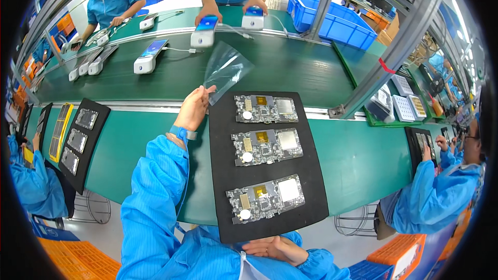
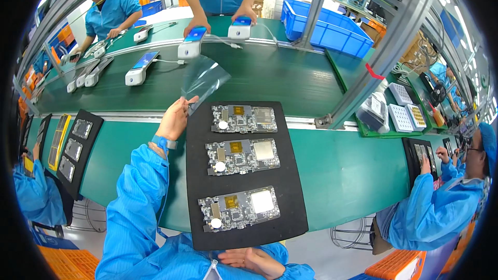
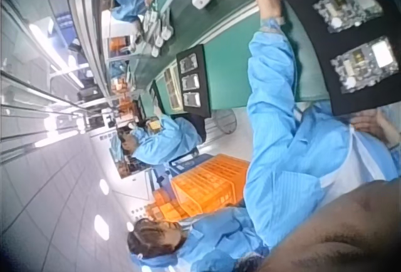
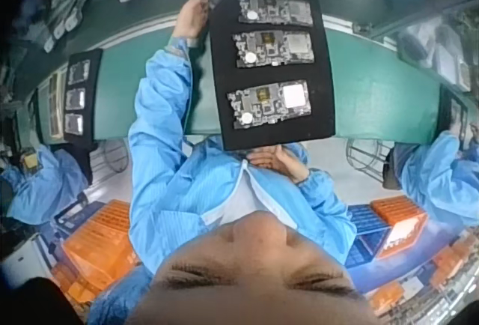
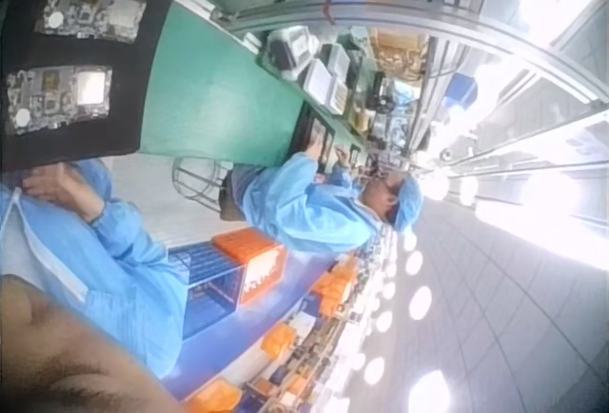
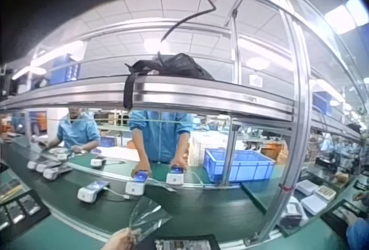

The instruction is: Assembling internal components and applying protective films to electronic devices on a production line.

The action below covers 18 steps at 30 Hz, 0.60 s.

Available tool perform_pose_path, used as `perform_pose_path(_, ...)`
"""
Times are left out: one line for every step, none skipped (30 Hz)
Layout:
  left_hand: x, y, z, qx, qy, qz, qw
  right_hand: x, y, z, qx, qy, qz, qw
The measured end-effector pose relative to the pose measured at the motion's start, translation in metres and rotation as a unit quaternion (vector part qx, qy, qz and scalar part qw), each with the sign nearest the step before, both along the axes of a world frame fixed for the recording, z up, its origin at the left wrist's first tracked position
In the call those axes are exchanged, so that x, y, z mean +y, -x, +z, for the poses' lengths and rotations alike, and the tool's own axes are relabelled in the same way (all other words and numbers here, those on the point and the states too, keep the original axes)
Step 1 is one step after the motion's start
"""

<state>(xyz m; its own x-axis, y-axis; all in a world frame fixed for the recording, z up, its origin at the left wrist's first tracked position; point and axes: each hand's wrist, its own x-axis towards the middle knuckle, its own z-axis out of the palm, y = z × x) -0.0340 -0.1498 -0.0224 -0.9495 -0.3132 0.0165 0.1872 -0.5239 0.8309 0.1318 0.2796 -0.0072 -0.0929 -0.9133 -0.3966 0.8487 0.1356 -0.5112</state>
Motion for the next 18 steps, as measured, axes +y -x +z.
perform_pose_path(0.005,0.002,0.005,0.0,0.0,-0.006,1.0,0.001,-0.004,0.001,-0.024,-0.032,-0.018,0.999)
perform_pose_path(0.01,0.002,0.01,-0.005,-0.016,-0.009,1.0,0.002,-0.006,0.001,-0.048,-0.063,-0.035,0.996)
perform_pose_path(0.013,0.003,0.013,-0.01,-0.033,-0.011,0.999,0.003,-0.006,-0.004,-0.049,-0.063,-0.039,0.996)
perform_pose_path(0.007,0.009,0.004,-0.008,-0.032,-0.011,0.999,0.005,-0.004,-0.014,0.008,-0.019,-0.036,0.999)
perform_pose_path(-0.007,0.017,-0.013,0.008,-0.024,-0.027,0.999,0.004,-0.003,-0.021,0.064,0.027,-0.031,0.997)
perform_pose_path(-0.014,0.023,-0.024,0.022,-0.019,-0.047,0.998,0.002,-0.007,-0.026,0.063,0.028,-0.031,0.997)
perform_pose_path(-0.01,0.024,-0.022,0.022,-0.021,-0.05,0.998,-0.001,-0.013,-0.031,0.035,0.038,-0.091,0.995)
perform_pose_path(-0.006,0.022,-0.015,0.004,0.0,-0.055,0.999,-0.003,-0.016,-0.033,0.007,0.048,-0.149,0.988)
perform_pose_path(-0.002,0.019,-0.007,-0.015,0.022,-0.058,0.998,0.0,-0.016,-0.033,0.008,0.048,-0.151,0.987)
perform_pose_path(0.001,0.011,0.005,-0.015,0.024,-0.057,0.998,0.004,-0.016,-0.03,0.023,0.076,-0.174,0.982)
perform_pose_path(0.005,0.004,0.014,-0.024,0.033,-0.075,0.996,0.011,-0.015,-0.026,0.037,0.102,-0.198,0.974)
perform_pose_path(0.008,-0.003,0.02,-0.032,0.042,-0.093,0.994,0.017,-0.017,-0.02,0.036,0.102,-0.199,0.974)
perform_pose_path(0.008,-0.012,0.024,-0.033,0.044,-0.091,0.994,0.025,-0.02,-0.01,0.056,0.057,-0.265,0.961)
perform_pose_path(0.009,-0.022,0.023,-0.026,0.028,-0.126,0.991,0.034,-0.018,-0.005,0.076,0.01,-0.328,0.942)
perform_pose_path(0.011,-0.033,0.024,-0.02,0.012,-0.16,0.987,0.044,-0.011,-0.004,0.071,-0.059,-0.384,0.919)
perform_pose_path(0.015,-0.05,0.03,-0.046,-0.008,-0.166,0.985,0.066,0.0,-0.007,0.118,-0.095,-0.368,0.917)
perform_pose_path(0.034,-0.06,0.037,-0.082,-0.041,-0.167,0.982,0.088,0.009,-0.008,0.137,-0.114,-0.411,0.894)
perform_pose_path(0.039,-0.072,0.033,-0.086,-0.078,-0.22,0.968,0.102,0.021,0.002,0.153,-0.094,-0.44,0.88)
